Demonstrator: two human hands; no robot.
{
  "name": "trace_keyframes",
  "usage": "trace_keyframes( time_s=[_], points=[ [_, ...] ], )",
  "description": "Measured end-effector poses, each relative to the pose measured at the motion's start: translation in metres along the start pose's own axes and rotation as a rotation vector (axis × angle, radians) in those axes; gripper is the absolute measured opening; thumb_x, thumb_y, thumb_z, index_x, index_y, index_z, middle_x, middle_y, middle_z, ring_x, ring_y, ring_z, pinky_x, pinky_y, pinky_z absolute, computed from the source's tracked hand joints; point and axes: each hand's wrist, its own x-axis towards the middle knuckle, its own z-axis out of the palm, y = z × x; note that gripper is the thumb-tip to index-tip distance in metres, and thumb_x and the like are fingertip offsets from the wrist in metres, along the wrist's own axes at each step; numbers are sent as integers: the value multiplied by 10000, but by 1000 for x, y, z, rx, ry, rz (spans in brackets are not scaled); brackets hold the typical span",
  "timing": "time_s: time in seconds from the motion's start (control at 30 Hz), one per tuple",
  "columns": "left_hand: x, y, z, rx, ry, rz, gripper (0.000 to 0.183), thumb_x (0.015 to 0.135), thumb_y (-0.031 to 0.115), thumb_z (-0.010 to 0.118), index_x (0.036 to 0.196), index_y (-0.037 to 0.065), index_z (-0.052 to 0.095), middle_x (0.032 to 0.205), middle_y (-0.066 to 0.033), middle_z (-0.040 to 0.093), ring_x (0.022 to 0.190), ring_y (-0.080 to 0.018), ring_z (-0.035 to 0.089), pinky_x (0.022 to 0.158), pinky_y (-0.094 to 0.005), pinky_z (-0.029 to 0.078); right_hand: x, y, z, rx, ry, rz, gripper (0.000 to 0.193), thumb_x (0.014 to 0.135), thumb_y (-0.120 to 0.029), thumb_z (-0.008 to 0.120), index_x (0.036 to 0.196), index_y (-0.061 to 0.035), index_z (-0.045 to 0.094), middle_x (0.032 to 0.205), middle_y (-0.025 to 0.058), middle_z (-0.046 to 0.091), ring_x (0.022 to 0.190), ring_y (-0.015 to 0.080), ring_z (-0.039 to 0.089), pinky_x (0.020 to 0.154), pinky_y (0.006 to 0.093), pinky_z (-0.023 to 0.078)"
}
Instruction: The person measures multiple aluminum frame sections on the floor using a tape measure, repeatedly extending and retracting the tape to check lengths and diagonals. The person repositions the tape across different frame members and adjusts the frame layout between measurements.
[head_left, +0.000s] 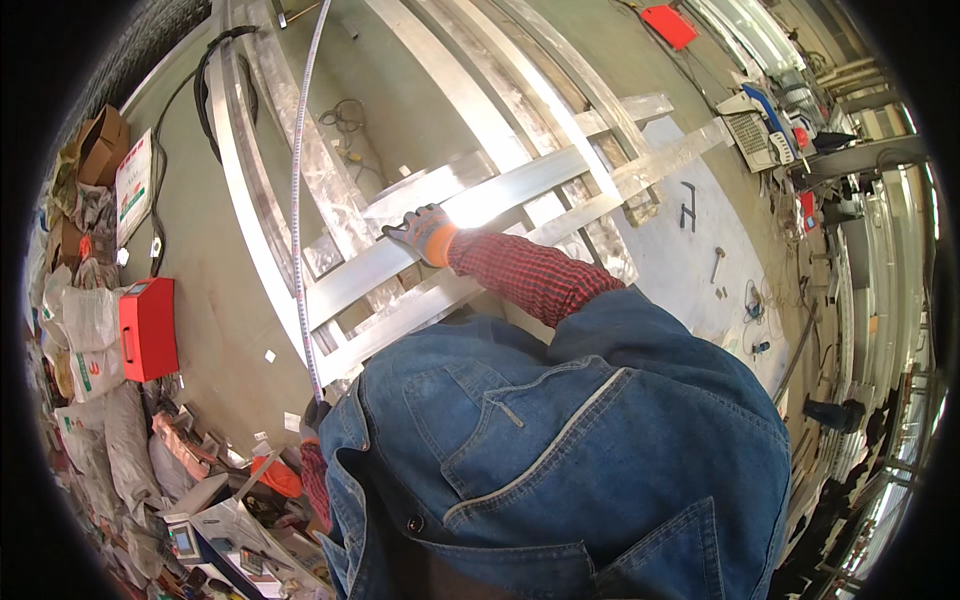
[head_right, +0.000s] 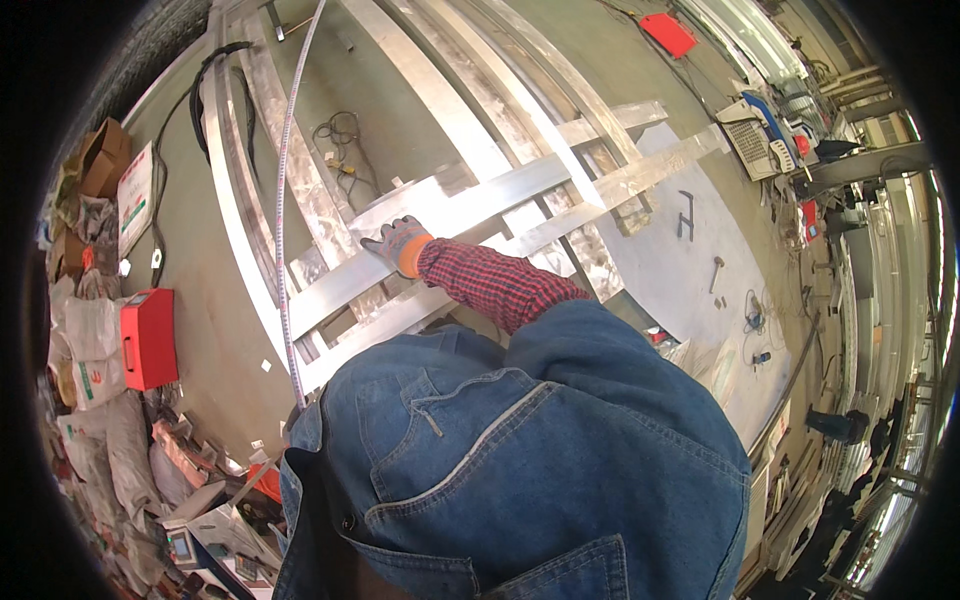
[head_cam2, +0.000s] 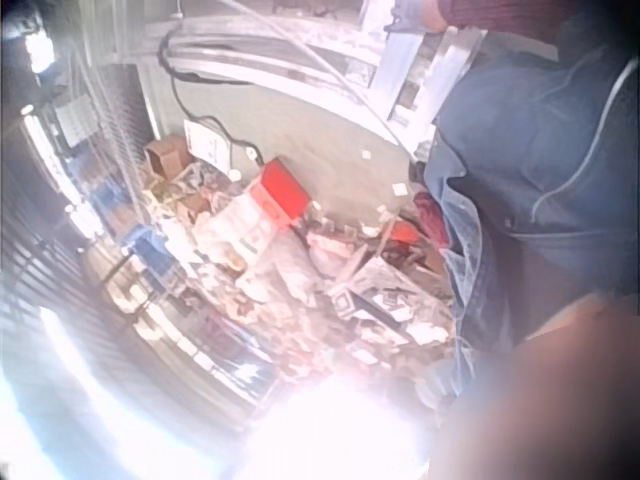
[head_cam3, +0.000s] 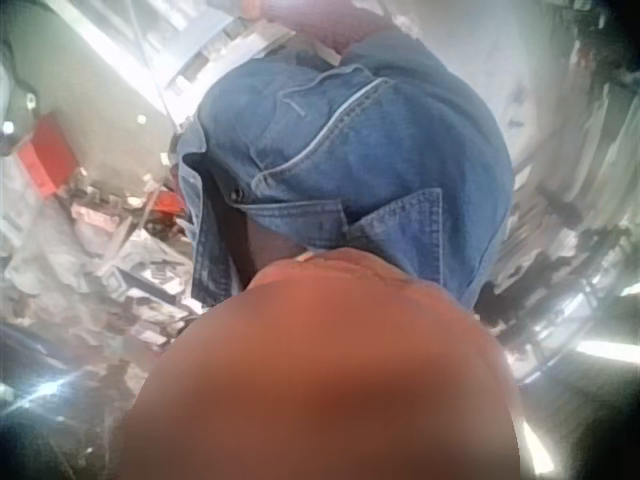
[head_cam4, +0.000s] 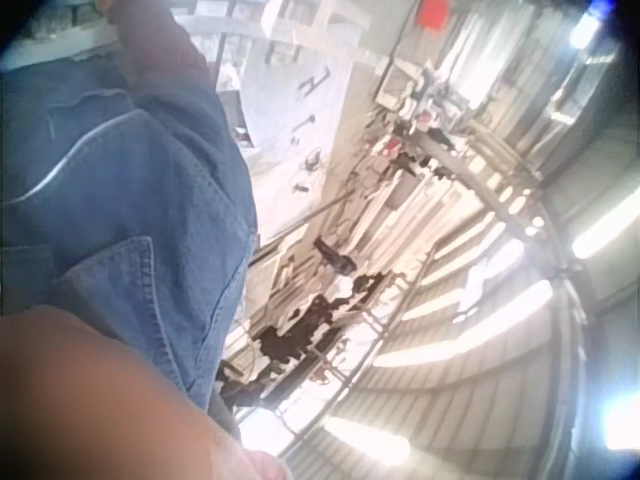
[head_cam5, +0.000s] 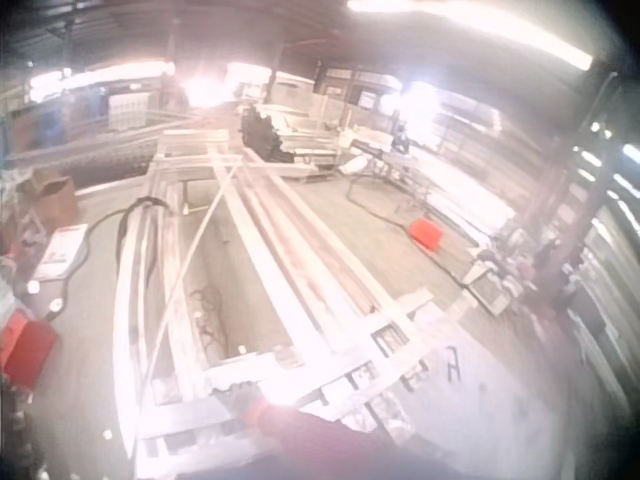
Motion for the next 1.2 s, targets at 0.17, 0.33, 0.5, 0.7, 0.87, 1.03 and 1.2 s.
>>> trace_keyframes(
  time_s=[0.17,0.33,0.5,0.7,0.87,1.03,1.2],
  points=[
    [3,-1,-6,76,41,-23,398,1025,125,606,1410,21,611,934,-9,699,768,-133,637,706,-273,516,-1,6,-1,14,-30,-58,782,932,-198,634,1619,-367,300,1405,121,576,1278,310,591,1066,439,448],
    [-3,19,-3,114,42,-27,398,1024,126,610,1408,19,612,933,-6,697,772,-131,635,708,-274,517,1,14,-1,38,44,-47,703,968,-165,587,1594,-363,336,1411,110,562,1309,305,565,1098,435,426],
    [-7,29,2,125,40,-7,398,1023,126,613,1406,17,613,933,-3,695,777,-130,634,711,-275,517,-5,46,-17,-20,136,-6,663,976,-145,568,1573,-355,373,1414,124,571,1314,312,565,1123,445,410],
    [-12,28,4,129,44,-14,399,1021,127,617,1403,14,614,933,0,693,782,-128,633,714,-275,518,-57,111,-27,153,192,419,783,813,-249,759,1519,-173,428,1262,196,664,1126,384,671,943,501,544],
    [-13,25,3,129,49,-34,399,1020,127,621,1401,12,614,933,2,692,786,-126,632,716,-276,518,-125,186,17,670,391,927,1146,764,-600,794,1623,-70,252,1462,339,510,1321,461,550,1100,475,466],
    [-12,30,6,131,45,-59,399,1018,128,624,1399,10,615,933,5,690,791,-124,631,718,-277,519,-196,197,75,809,289,1206,1229,736,-713,745,1646,-99,190,1428,336,546,1320,466,547,1096,482,463],
    [-24,41,14,144,85,-83,399,1017,129,628,1397,8,616,933,8,688,795,-123,630,721,-277,519,-192,160,69,630,80,1088,1198,752,-680,752,1656,-147,173,1479,332,493,1358,477,509,1112,491,452]
  ],
)
